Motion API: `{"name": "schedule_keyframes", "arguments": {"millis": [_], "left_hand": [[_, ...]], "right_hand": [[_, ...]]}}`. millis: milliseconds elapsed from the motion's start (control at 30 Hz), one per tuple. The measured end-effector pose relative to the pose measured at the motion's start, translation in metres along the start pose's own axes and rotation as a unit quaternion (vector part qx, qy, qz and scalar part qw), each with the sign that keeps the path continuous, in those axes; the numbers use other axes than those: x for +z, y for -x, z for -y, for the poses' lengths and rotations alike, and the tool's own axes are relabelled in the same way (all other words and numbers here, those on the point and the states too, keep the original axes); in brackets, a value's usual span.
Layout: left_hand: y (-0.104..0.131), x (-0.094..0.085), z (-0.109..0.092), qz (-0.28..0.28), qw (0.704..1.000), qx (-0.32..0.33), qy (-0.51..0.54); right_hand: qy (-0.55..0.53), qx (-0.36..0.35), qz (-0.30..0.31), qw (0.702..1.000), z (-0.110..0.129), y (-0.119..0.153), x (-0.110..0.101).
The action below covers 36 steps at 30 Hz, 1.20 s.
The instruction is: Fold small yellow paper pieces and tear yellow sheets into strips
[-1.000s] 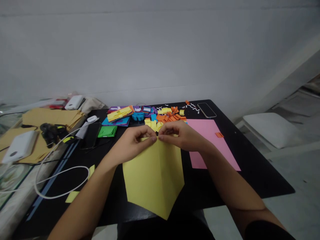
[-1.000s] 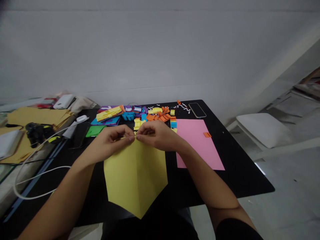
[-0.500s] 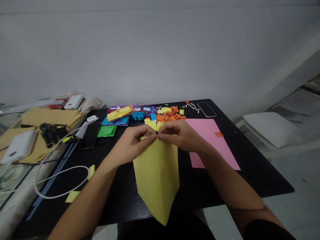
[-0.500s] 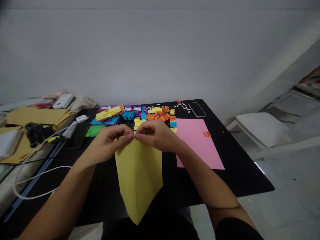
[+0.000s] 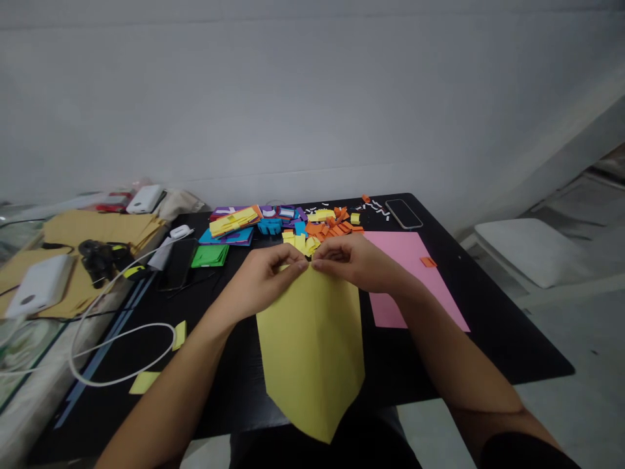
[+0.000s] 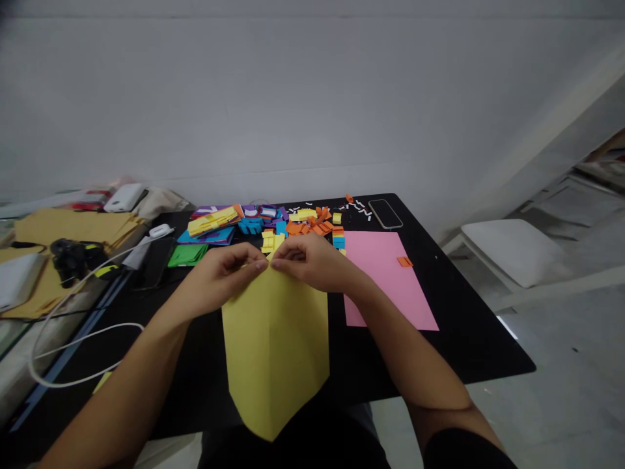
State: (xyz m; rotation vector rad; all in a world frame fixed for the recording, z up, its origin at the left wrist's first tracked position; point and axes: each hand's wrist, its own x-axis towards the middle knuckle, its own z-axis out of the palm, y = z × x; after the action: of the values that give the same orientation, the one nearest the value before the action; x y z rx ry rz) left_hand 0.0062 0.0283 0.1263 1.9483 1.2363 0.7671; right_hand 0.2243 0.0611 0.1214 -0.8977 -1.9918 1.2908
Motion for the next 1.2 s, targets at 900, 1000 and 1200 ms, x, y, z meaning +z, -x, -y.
{"name": "schedule_keyframes", "arguments": {"millis": [900, 1000, 1200], "left_hand": [[0.107, 0.153, 0.081, 0.001, 0.919, 0.076, -0.388], [0.108, 0.155, 0.081, -0.006, 0.919, 0.073, -0.386], [0.107, 0.153, 0.08, -0.002, 0.922, 0.072, -0.38]], "right_hand": [[0.447, 0.013, -0.052, 0.893, -0.131, 0.138, 0.087], [0.451, 0.02, -0.051, 0.891, -0.128, 0.137, 0.09], [0.446, 0.03, -0.055, 0.893, -0.122, 0.135, 0.089]]}}
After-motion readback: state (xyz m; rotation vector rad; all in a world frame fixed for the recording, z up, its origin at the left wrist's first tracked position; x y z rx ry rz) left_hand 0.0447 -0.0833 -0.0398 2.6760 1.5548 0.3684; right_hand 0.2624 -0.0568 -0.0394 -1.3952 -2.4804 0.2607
